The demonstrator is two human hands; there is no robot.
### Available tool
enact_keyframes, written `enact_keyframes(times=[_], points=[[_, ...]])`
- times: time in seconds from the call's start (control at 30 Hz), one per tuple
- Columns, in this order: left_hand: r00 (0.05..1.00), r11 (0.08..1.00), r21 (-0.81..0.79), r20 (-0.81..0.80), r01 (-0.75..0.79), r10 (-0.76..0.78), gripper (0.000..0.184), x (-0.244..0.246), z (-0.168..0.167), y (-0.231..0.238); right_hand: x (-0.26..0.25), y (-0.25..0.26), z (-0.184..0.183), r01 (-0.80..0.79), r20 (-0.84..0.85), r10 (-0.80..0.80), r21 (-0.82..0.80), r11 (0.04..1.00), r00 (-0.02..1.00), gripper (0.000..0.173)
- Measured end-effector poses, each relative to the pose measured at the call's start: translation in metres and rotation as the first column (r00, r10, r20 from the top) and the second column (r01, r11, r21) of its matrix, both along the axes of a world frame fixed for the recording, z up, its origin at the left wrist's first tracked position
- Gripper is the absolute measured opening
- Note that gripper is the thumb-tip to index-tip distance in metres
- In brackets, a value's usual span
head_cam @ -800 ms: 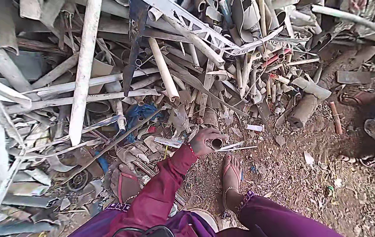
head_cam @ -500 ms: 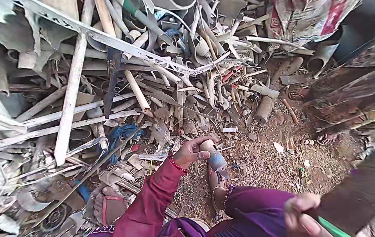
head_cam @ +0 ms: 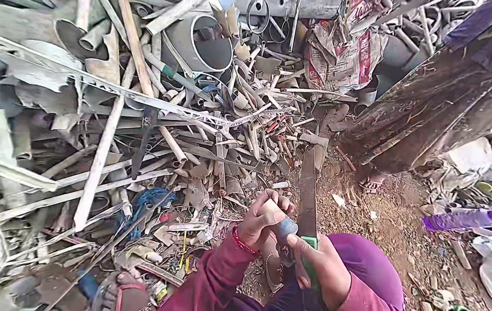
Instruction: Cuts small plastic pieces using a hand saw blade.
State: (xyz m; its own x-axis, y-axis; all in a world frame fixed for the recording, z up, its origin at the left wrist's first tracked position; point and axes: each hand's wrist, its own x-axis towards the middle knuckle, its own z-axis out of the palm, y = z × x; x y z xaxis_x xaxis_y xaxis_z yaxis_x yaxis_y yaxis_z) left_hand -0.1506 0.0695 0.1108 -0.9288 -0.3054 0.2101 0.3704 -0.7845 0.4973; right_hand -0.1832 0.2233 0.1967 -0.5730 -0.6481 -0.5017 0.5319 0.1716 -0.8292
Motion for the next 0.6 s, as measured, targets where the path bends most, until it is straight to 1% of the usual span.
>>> enact_keyframes(times=[0.07,0.1,0.13,0.2,0.27,0.33,0.4,0.53,0.6], points=[[0.997,0.981,0.19,0.069,-0.045,0.033,0.03,0.004,0.013,0.007,-0.001,-0.001,0.001,-0.016,0.08,0.018,-0.029,0.999,0.997,0.024],[0.991,0.966,0.246,0.122,-0.08,0.051,0.029,0.006,0.02,0.009,-0.002,0.0,0.0,-0.029,0.09,0.032,-0.034,0.999,0.995,0.032],[0.981,0.953,0.279,0.183,-0.119,0.069,0.028,0.008,0.026,0.011,-0.003,0.0,0.0,-0.05,0.088,0.053,-0.033,0.998,0.995,0.037],[0.945,0.944,0.27,0.313,-0.189,0.099,0.028,0.01,0.038,0.013,-0.003,-0.002,0.001,-0.047,0.085,0.048,-0.013,0.999,0.995,0.04],[0.909,0.933,0.271,0.4,-0.238,0.116,0.028,0.012,0.045,0.014,-0.002,-0.003,0.001,-0.038,0.078,0.039,-0.008,0.999,0.996,0.039],[0.871,0.908,0.308,0.479,-0.283,0.109,0.025,0.015,0.052,0.013,0.0,-0.004,0.001,-0.034,0.073,0.034,-0.003,0.999,0.997,0.037],[0.84,0.878,0.351,0.534,-0.325,0.098,0.022,0.016,0.058,0.012,0.003,-0.005,0.001,-0.029,0.045,0.029,0.004,1.0,0.999,0.03],[0.808,0.84,0.379,0.579,-0.389,0.113,0.021,0.017,0.061,0.008,0.007,-0.006,-0.005,-0.084,-0.168,0.096,0.073,0.994,0.981,0.008],[0.797,0.836,0.371,0.592,-0.404,0.121,0.02,0.017,0.06,0.008,0.008,-0.007,-0.007,-0.092,-0.238,0.108,0.077,0.993,0.965,0.008]])
